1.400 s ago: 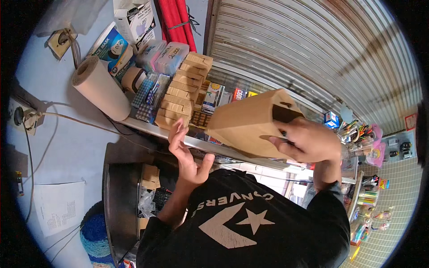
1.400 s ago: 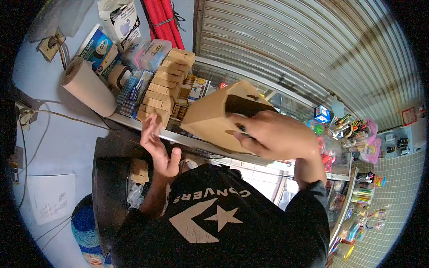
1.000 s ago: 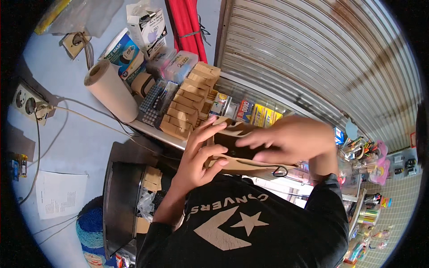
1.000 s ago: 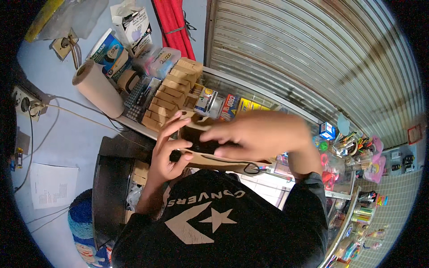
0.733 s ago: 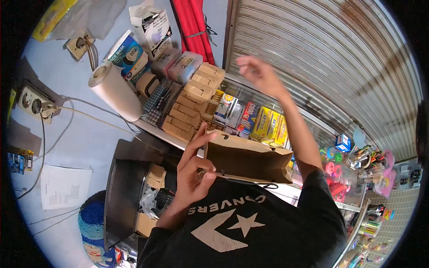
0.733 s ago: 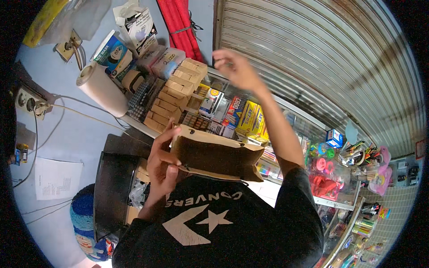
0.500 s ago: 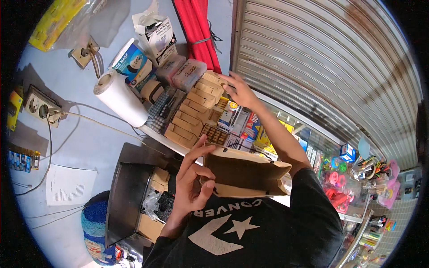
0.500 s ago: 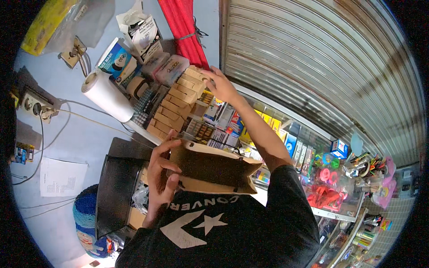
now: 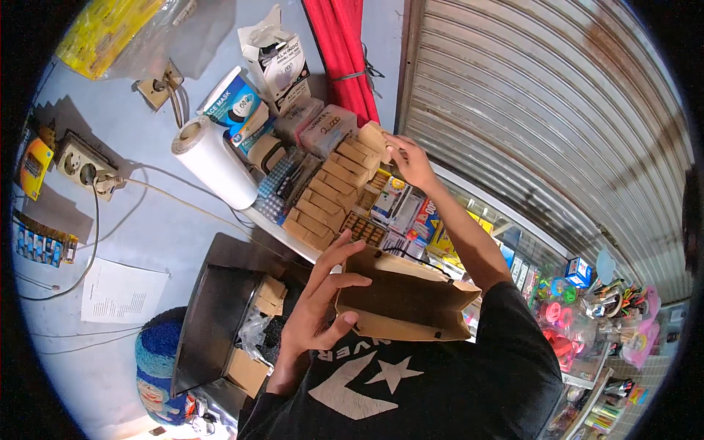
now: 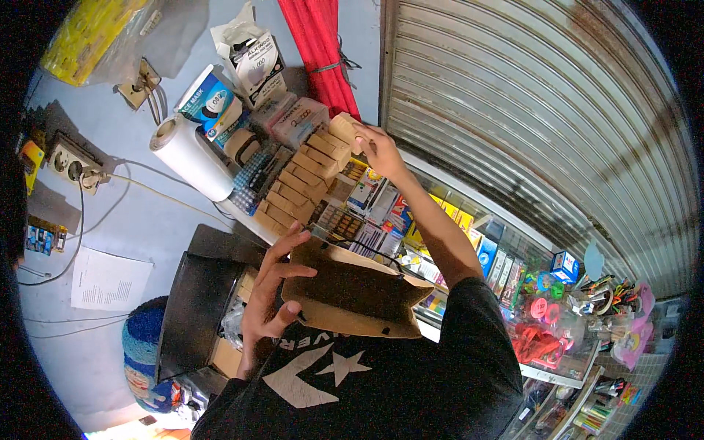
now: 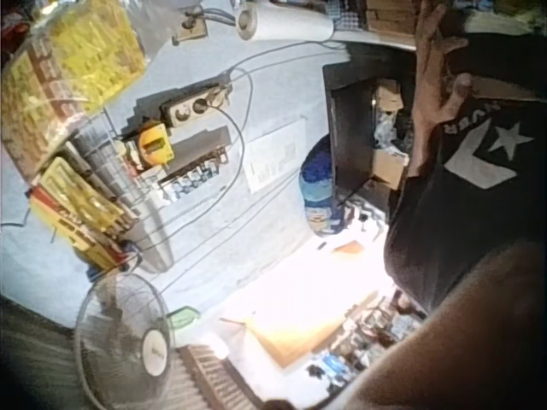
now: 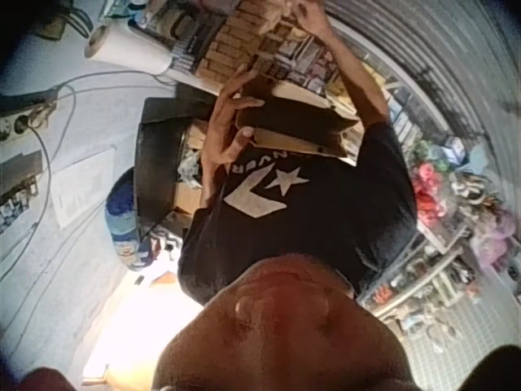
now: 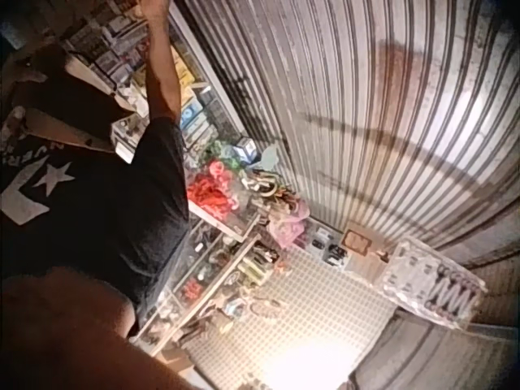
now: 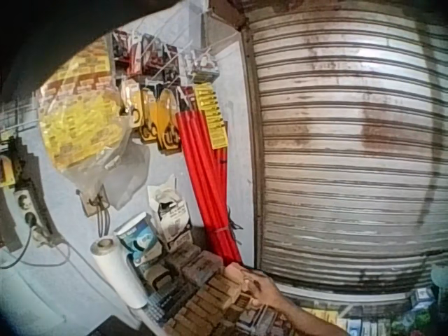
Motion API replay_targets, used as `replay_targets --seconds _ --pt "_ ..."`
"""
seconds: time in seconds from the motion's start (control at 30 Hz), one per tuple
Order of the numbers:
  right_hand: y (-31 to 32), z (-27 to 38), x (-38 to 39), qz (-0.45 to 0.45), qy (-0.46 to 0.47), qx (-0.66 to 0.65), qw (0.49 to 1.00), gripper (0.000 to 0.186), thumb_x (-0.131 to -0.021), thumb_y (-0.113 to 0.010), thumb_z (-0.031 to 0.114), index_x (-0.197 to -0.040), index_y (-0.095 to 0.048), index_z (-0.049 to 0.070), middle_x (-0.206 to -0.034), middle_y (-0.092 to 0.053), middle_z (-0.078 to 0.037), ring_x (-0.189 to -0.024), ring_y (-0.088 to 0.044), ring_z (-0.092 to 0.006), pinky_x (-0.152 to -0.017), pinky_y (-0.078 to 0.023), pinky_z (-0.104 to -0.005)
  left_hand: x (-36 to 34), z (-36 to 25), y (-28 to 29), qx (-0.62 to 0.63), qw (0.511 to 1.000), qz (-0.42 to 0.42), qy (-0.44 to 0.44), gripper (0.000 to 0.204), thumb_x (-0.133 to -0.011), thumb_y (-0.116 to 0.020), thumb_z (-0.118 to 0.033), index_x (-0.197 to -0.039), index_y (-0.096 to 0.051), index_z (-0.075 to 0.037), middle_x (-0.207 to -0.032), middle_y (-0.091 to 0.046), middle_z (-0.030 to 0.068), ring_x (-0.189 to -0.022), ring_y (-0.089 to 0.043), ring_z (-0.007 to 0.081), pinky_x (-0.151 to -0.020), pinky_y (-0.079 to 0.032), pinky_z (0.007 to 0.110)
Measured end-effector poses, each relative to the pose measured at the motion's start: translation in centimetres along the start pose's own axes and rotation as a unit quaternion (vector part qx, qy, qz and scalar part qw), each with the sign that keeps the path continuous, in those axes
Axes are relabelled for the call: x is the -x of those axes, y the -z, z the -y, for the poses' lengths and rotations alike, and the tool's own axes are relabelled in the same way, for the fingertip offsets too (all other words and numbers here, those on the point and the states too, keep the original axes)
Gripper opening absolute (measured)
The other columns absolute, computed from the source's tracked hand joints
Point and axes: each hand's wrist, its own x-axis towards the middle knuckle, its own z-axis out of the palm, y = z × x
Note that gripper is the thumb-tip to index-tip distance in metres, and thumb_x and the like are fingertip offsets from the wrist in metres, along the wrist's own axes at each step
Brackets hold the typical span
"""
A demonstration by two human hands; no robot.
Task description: The person opens a small cardboard box and places a yellow item inside. They then wrap the item in bubble wrap and place it back into the box. The person repeats this process with a second item, wrapping it in bubble wrap and placing it into the box.
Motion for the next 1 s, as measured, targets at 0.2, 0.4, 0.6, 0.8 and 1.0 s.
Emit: replay_targets --seconds 0.2,0.4,0.6,0.8,1.0 --pt "5.6 3.8 2.3 -0.025 -0.076 -0.126 0.989 0.04 -0.109 -0.059 0.019 -0.147 -0.06 0.007 -0.125 -0.069 -0.011 -0.109 -0.063 -0.0126 -0.096 -0.052 -0.0292 0.3 0.4 -0.3 0.03 0.999 -0.015 -0.002 0.046 -0.095 -0.065 -0.044 -0.122 -0.067 -0.006 -0.158 -0.044 0.0231 -0.154 -0.029 0.0468 -0.123 -0.024 0.059" --pt "13.8 21.5 4.7 0.048 -0.048 0.036 0.997 0.04 -0.111 -0.054 0.021 -0.148 -0.059 0.008 -0.137 -0.068 -0.014 -0.121 -0.063 -0.0178 -0.106 -0.049 -0.0331 0.0 2.0 0.2 0.02 0.998 -0.022 -0.055 0.048 -0.094 -0.068 -0.047 -0.121 -0.066 -0.008 -0.155 -0.048 0.0227 -0.15 -0.036 0.0472 -0.122 -0.028 0.058" --pt "17.7 35.0 7.7 0.235 0.103 0.087 0.963 0.04 -0.102 -0.065 0.028 -0.134 -0.069 0.004 -0.128 -0.069 -0.023 -0.103 -0.072 -0.031 -0.079 -0.059 -0.0343 0.3 3.8 -1.7 0.104 0.989 -0.084 -0.06 0.057 -0.091 -0.07 -0.053 -0.122 -0.057 -0.007 -0.15 -0.05 0.0259 -0.148 -0.038 0.0468 -0.121 -0.028 0.058" --pt "15.0 42.3 9.2 0.394 0.142 0.311 0.853 0.043 -0.092 -0.074 0.022 -0.129 -0.067 0.002 -0.105 -0.069 -0.02 -0.076 -0.075 -0.0255 -0.053 -0.062 -0.0301 0.4 4.6 -2.4 0.137 0.983 -0.078 -0.097 0.058 -0.089 -0.069 -0.056 -0.118 -0.056 -0.007 -0.148 -0.05 0.0265 -0.148 -0.037 0.0482 -0.121 -0.026 0.062" --pt "10.3 41.4 9.5 0.493 0.064 0.387 0.777 0.042 -0.084 -0.075 0.019 -0.124 -0.069 0.006 -0.102 -0.058 -0.009 -0.084 -0.068 -0.02 -0.064 -0.06 -0.0316 1.4 5.2 -4.0 0.175 0.964 -0.129 -0.152 0.056 -0.093 -0.065 -0.057 -0.114 -0.055 -0.005 -0.14 -0.051 0.0265 -0.144 -0.04 0.0475 -0.12 -0.029 0.062"
